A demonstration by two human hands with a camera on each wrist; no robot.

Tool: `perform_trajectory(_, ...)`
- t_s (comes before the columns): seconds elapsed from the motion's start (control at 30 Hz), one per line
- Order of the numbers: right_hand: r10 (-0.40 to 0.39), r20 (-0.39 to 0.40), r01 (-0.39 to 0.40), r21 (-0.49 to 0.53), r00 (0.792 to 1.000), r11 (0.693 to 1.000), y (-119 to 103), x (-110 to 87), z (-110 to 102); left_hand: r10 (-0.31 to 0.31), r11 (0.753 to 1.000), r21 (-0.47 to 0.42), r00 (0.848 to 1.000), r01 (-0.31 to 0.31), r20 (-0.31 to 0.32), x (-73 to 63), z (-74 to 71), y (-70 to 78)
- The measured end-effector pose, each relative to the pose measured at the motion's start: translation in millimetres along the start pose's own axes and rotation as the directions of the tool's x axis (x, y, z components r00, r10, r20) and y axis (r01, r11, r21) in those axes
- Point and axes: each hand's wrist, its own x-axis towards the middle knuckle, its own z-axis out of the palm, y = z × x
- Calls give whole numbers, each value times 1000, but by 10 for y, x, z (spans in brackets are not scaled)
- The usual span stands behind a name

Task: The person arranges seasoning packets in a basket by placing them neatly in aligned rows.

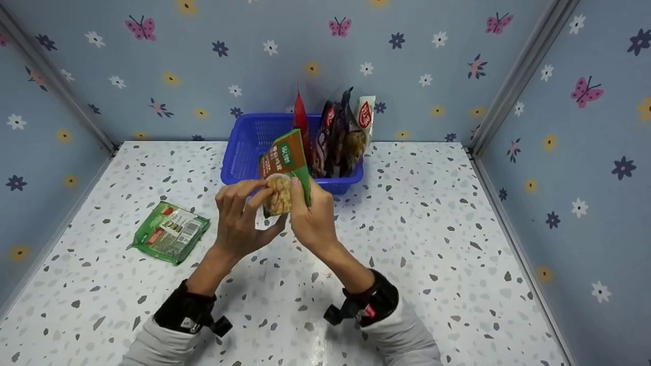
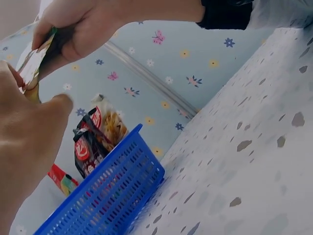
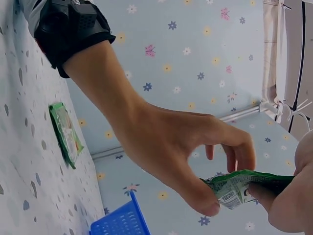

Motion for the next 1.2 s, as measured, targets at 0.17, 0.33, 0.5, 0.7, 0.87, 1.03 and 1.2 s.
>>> perform_trajectory(0.17, -5, -57, 4, -20, 998, 1000, -2, 76, -85, -16, 997, -79, 997, 22, 81, -85, 26, -187)
perform_trajectory(0.33, 25, -104, -28, -23, 994, 999, -6, 157, -180, -126, 991, -27, 972, 134, 197, -183, 39, -388)
perform_trajectory(0.5, 30, -133, -34, -29, 991, 999, -27, 202, -244, -250, 966, 15, 911, 260, 328, -301, 53, -556)
perform_trajectory(0.7, 34, -153, -39, -28, 988, 999, -12, 231, -284, -345, 926, 18, 822, 378, 453, -411, 94, -669)
perform_trajectory(0.87, 55, -156, -61, -35, 986, 997, -7, 226, -297, -356, 914, 1, 801, 405, 481, -451, 145, -691)
perform_trajectory(1.03, 54, -154, -61, -43, 987, 997, 2, 226, -295, -364, 910, 2, 798, 414, 480, -442, 199, -718)
perform_trajectory(1.2, 60, -149, -68, -49, 987, 996, 16, 225, -303, -387, 911, 57, 797, 409, 465, -416, 235, -758)
